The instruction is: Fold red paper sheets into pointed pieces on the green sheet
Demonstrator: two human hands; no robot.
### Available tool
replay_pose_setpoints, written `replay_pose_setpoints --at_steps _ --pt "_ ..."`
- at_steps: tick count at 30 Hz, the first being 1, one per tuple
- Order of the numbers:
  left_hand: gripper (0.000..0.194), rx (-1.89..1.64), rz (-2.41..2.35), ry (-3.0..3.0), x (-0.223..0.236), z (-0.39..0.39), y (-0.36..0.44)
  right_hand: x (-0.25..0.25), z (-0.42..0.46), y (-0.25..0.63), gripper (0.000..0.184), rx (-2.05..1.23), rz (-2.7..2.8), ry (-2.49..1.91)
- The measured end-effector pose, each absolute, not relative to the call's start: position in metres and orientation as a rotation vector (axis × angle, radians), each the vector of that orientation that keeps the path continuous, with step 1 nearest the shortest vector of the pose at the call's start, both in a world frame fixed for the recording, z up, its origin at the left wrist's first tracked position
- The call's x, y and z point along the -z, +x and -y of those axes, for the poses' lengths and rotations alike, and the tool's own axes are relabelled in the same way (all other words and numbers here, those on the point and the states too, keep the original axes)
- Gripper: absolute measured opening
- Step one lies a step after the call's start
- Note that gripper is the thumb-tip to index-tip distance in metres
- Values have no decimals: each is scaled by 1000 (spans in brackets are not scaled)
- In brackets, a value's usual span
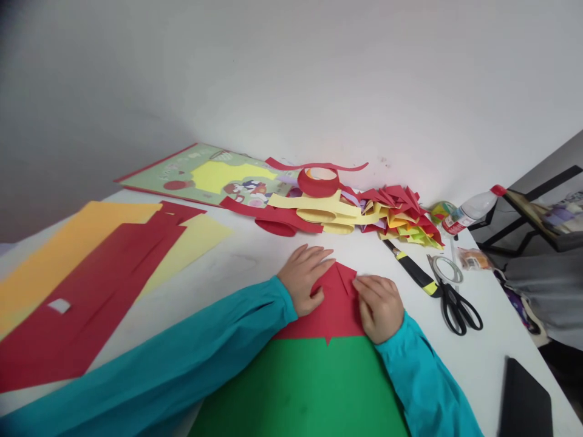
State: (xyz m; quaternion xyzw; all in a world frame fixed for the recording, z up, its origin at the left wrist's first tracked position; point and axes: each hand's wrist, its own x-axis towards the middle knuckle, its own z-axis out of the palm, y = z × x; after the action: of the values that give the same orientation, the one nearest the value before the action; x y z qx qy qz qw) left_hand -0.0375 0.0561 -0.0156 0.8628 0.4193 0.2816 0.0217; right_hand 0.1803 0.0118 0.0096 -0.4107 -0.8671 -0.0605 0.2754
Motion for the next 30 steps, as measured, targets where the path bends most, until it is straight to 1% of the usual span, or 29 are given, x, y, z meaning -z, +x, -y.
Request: replay_pose_setpoints --at_steps 3,8,12,16,19,22,26,28,30 --pt "58 -879 -1251 2645 14 -60 -40 -5 -18 164 35 212 2367 -1297" --pt "49 -730 -1198 2662 6 -70 -48 -1 -28 163 28 215 2414 -1302" --pt "46 -603 -1104 2751 4 -80 -55 -8 -40 159 30 125 2477 -1290" --pt "40 -529 -967 2883 5 -83 -59 -10 -57 151 33 1 2461 -1267" --pt "46 -607 -936 2899 5 -83 -60 -6 -68 150 34 -54 2517 -1144" --pt "53 -643 -896 2858 7 -82 -60 -4 -73 152 32 -59 2538 -1029" --pt "45 -558 -929 2874 5 -83 -62 -13 -66 149 27 -13 2422 -1064" --pt "39 -503 -999 2910 2 -82 -61 -22 -58 144 26 -98 2331 -1134" --pt "33 -456 -1093 2934 -3 -81 -60 -30 -50 138 26 -301 2245 -1265"
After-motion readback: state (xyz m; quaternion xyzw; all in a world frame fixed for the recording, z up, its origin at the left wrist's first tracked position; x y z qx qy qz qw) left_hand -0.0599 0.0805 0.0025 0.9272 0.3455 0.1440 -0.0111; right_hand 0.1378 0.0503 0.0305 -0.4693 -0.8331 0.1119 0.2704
